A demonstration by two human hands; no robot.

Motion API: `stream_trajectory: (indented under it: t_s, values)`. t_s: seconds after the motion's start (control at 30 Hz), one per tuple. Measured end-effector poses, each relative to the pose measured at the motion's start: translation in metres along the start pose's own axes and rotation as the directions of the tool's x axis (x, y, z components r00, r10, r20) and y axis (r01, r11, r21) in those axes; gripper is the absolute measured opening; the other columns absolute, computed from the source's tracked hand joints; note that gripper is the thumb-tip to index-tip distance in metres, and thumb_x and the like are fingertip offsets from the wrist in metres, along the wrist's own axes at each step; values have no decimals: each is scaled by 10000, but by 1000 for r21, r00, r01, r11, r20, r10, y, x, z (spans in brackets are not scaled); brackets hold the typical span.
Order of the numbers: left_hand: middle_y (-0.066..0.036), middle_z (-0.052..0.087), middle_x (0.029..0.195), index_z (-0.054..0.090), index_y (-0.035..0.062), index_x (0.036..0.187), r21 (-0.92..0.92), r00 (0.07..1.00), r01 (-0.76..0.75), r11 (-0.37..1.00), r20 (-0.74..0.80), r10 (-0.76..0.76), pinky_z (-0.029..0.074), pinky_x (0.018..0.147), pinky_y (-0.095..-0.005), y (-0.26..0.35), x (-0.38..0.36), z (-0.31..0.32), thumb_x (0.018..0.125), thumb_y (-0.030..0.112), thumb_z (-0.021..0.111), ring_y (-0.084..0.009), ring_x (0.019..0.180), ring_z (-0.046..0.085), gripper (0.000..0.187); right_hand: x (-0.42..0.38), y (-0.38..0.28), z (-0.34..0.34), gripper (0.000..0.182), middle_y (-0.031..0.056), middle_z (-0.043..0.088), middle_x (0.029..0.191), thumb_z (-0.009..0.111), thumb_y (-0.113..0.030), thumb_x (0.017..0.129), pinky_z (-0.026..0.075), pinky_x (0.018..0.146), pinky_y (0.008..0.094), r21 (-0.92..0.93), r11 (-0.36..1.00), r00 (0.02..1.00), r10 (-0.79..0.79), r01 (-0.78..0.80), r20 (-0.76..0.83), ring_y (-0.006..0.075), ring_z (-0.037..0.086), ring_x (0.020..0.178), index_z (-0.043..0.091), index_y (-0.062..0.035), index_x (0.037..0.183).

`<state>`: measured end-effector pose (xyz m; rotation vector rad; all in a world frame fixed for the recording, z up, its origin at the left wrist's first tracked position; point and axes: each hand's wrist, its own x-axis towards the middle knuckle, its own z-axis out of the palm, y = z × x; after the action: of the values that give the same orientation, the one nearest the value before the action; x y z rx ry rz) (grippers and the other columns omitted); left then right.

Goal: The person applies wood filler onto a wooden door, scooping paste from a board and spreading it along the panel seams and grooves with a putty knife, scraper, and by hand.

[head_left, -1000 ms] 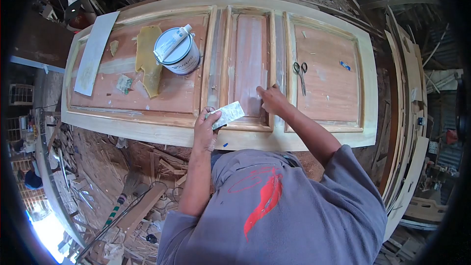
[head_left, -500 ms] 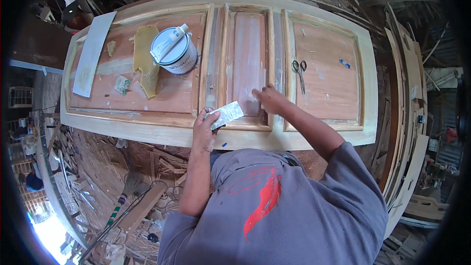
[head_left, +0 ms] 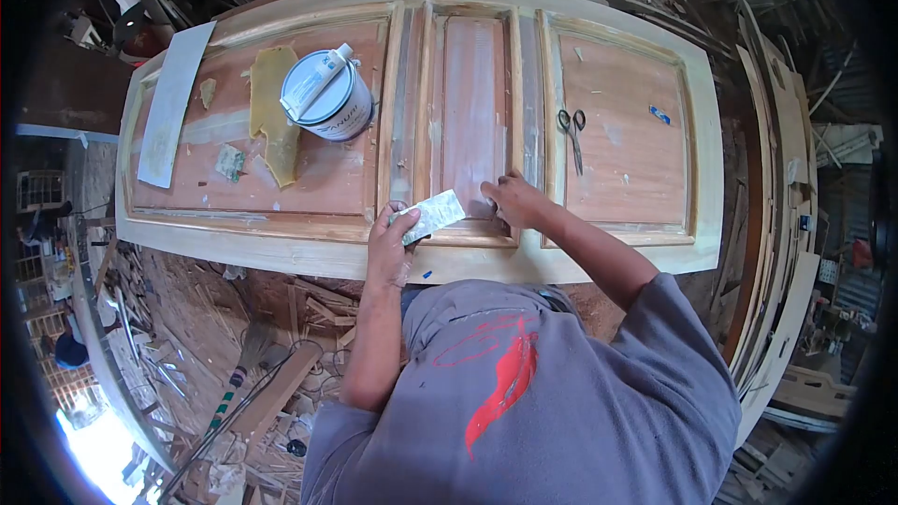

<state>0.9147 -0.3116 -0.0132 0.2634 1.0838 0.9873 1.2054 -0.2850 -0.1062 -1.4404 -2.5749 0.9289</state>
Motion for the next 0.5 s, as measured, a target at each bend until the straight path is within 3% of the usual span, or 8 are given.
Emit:
stream_trajectory:
  t_s: [0.07,0.17,0.27,0.5]
  values:
    - [-37,658,931,570,87,1037,12,1000,-3,1000,-4,3,580,746,-301,1,0,2,935,80,707,-141,845,682,171,4,-1,-14,371,221,692,872,650,-35,774,454,952,495,-1,1000,999,10,-10,-37,432,663,912,580,-53,1138]
    - [-40,663,930,568,93,1046,21,1000,-11,1000,-8,11,583,736,-302,1,3,0,940,82,695,-148,835,690,167,-2,-7,-10,362,227,682,857,632,-29,780,449,954,496,108,994,1000,2,-5,28,431,664,907,582,-55,1137]
    - [-28,653,917,572,97,1013,16,1000,-6,1000,-11,6,558,744,-277,1,3,2,929,87,722,-122,833,662,173,-9,-12,4,340,231,681,857,615,-16,783,449,947,493,30,1000,996,-7,5,88,431,662,903,578,-46,1119]
    - [-18,645,910,571,102,1009,1,1000,1,1000,-11,-1,562,730,-268,1,2,4,930,82,724,-113,811,656,173,23,20,-11,302,221,686,789,630,12,771,441,933,517,-23,1000,998,-2,0,-63,445,670,884,562,-25,1062]
